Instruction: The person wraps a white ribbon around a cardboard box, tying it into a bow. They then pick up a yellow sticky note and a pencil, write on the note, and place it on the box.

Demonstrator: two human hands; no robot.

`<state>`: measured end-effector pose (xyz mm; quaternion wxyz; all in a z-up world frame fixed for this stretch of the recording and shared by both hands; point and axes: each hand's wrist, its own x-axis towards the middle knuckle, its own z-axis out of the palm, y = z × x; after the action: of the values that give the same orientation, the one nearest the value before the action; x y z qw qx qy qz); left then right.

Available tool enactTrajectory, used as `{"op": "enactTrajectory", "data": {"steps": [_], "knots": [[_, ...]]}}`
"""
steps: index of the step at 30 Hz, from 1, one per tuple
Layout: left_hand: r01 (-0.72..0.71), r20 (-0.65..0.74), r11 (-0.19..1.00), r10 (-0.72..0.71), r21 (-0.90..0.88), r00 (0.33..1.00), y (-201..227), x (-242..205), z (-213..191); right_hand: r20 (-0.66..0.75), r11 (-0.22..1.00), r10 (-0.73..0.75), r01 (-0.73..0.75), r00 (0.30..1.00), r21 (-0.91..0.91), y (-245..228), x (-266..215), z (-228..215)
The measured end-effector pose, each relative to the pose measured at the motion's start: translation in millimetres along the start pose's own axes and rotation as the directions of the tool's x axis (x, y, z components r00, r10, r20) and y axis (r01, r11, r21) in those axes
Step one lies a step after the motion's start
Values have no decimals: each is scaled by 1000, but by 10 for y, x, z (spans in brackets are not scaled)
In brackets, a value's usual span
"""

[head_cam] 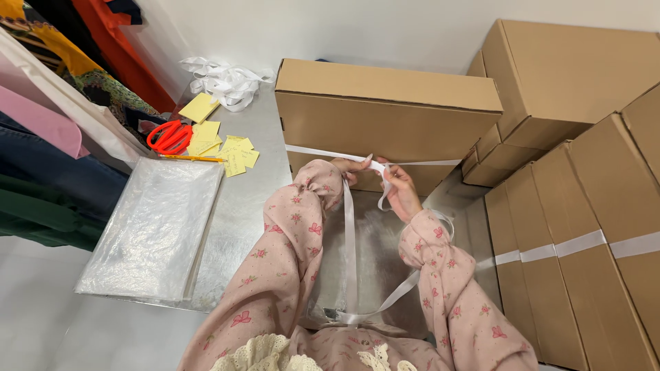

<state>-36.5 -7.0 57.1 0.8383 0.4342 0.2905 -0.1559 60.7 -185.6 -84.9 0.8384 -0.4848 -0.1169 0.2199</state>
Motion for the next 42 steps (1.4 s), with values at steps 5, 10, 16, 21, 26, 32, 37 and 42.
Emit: {"op": "enactTrajectory", "data": {"steps": [5,10,16,21,26,32,37,42], "knots": [[20,-10,998,-20,60,1000,128,-399,130,-51,1000,-16,15,999,-21,21,97,-96],[7,5,997,-7,80,1000,135,-507,150,-73,993,-48,39,996,-111,-143,12,48],[-86,57,995,83,59,995,-319,416,-526,-73,985,-102,91,992,-147,-102,32,51],[-252,272,908,349,-336,896,-1049,1822,-1205,-67,983,-115,104,991,-151,-47,86,-5],[-341,363,923,385,-180,849,-1023,1295,-724,-75,982,-116,103,990,-158,-70,58,41],[-616,275,774,630,-146,726,-1383,1911,-416,-86,983,-104,90,991,-157,-392,-199,451],[-708,-26,705,708,-33,706,-1323,1734,-172,-97,984,-112,97,989,-148,-378,-178,442],[-789,-68,575,815,216,576,-1192,1694,-272,-110,984,-94,76,989,-163,-280,-95,321]]}}
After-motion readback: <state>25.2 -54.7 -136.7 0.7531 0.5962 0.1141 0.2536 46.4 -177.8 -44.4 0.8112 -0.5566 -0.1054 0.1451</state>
